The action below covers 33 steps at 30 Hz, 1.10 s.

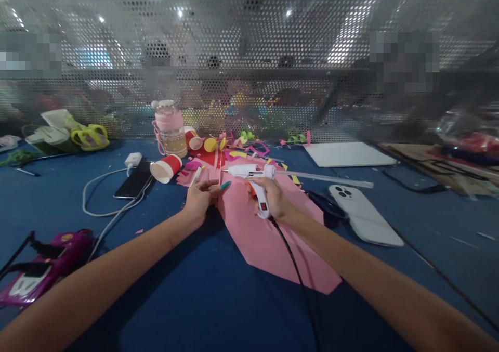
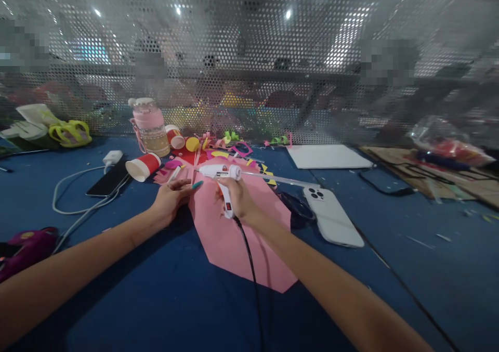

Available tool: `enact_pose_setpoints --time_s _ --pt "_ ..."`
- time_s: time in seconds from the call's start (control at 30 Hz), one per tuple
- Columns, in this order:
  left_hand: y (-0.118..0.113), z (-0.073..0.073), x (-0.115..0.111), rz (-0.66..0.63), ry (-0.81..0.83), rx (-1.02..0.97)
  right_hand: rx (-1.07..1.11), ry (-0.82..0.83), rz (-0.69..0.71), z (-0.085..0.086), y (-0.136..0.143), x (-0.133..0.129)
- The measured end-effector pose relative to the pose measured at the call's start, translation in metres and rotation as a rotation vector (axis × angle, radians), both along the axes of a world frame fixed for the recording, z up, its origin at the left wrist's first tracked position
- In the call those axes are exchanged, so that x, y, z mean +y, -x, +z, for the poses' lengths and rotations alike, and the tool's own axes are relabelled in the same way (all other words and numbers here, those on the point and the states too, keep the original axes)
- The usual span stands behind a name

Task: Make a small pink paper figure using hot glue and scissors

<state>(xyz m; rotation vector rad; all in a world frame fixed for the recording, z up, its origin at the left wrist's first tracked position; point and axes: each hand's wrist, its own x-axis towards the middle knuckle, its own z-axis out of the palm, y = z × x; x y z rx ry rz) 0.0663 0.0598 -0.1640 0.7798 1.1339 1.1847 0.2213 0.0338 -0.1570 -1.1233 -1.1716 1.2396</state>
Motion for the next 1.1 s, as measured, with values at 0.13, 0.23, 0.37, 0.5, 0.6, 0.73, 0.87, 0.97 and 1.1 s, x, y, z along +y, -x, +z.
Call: enact_pose_setpoints --time_s 0.13,0.23,0.37,0.5,0.6,0.73,0.87,0.97,1.1 --pt "0.001 0.0 0.0 0.019 0.001 -0.003 -0.012 0.042 0.021 0.0 -0.002 0.0" --pt "0.001 0.0 0.0 0.025 -0.006 -0.012 -0.023 0.101 0.039 0.004 -0.003 -0.002" --pt "0.001 -0.001 0.0 0.006 -0.02 -0.018 -0.028 0.134 0.05 0.009 -0.004 -0.005" --pt "0.001 -0.001 0.0 -0.012 -0.031 -0.019 -0.028 0.134 0.036 0.009 -0.005 -0.004" --pt "0.0 -0.001 -0.001 -0.017 -0.051 -0.021 -0.019 0.113 0.005 0.008 -0.003 -0.002" --pt "0.0 0.0 -0.002 -0.012 -0.053 -0.006 -0.002 0.101 -0.026 0.012 0.002 0.001" --pt "0.0 0.001 -0.001 0.013 -0.03 0.006 -0.002 0.133 -0.037 0.016 0.004 0.001" --pt "0.0 0.002 -0.001 0.021 -0.026 -0.009 0.001 0.157 -0.03 0.016 0.004 0.0" --pt "0.0 0.003 -0.002 0.036 -0.019 -0.031 -0.007 0.18 0.001 0.014 0.002 -0.003"
